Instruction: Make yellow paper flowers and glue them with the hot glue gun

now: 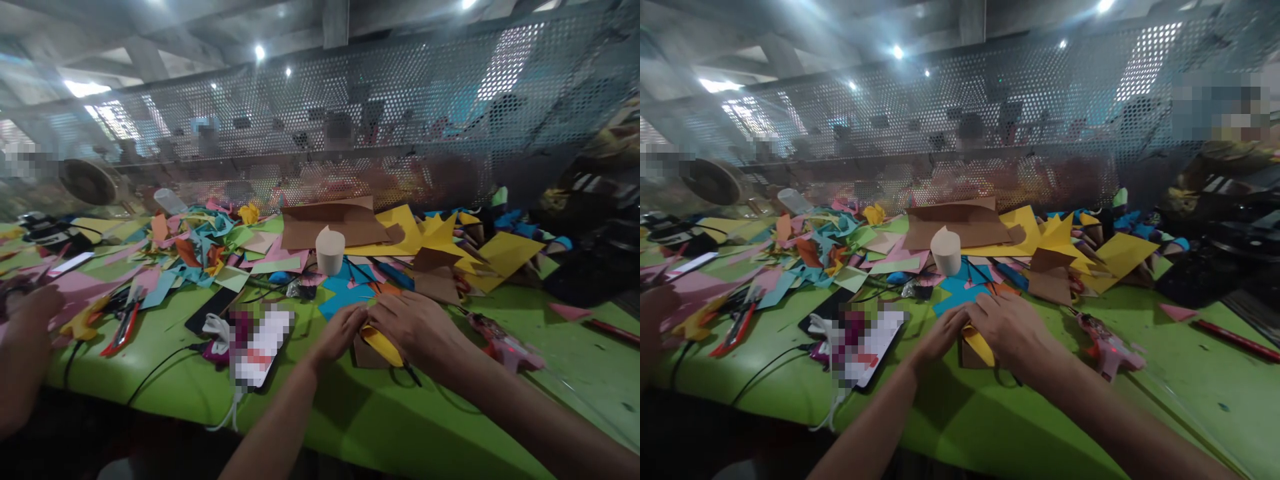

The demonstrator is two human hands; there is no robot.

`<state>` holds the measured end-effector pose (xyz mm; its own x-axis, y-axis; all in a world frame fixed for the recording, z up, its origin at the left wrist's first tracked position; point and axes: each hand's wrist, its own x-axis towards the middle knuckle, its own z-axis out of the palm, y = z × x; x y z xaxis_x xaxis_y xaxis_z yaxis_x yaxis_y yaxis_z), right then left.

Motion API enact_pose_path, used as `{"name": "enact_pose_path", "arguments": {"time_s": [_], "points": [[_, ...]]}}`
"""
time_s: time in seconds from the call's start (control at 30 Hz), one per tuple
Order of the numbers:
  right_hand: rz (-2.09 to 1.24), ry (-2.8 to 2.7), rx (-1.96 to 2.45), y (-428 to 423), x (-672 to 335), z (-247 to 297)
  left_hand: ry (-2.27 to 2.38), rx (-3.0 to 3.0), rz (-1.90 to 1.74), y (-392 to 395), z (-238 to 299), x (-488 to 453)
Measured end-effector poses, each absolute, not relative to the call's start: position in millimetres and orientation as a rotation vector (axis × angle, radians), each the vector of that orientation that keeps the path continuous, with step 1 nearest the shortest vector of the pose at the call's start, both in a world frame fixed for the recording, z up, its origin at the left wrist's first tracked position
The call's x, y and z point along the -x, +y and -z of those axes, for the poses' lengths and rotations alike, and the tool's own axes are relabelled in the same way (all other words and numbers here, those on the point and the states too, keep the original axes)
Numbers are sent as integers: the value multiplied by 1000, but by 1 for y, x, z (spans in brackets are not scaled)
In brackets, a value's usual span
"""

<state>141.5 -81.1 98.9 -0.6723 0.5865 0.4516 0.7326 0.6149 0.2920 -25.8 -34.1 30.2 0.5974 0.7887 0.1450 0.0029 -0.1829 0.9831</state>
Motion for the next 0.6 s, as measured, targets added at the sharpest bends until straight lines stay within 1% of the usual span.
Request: {"name": "enact_pose_path", "arguments": {"time_s": [0.17,0.23,0.37,0.43,0.6], "points": [[586,-2516,1149,-82,-138,-103,643,-1629,-789,-34,-30,25],[447,-2511,1179,-81,-139,-105,667,-1617,-793,-34,-29,25],[63,-2423,1266,-79,-147,-109,738,-1608,-836,-32,-29,26],[-49,-2373,1292,-78,-151,-112,766,-1607,-850,-32,-30,26],[-118,-2272,1310,-79,-158,-114,805,-1617,-931,-32,-32,26]]}}
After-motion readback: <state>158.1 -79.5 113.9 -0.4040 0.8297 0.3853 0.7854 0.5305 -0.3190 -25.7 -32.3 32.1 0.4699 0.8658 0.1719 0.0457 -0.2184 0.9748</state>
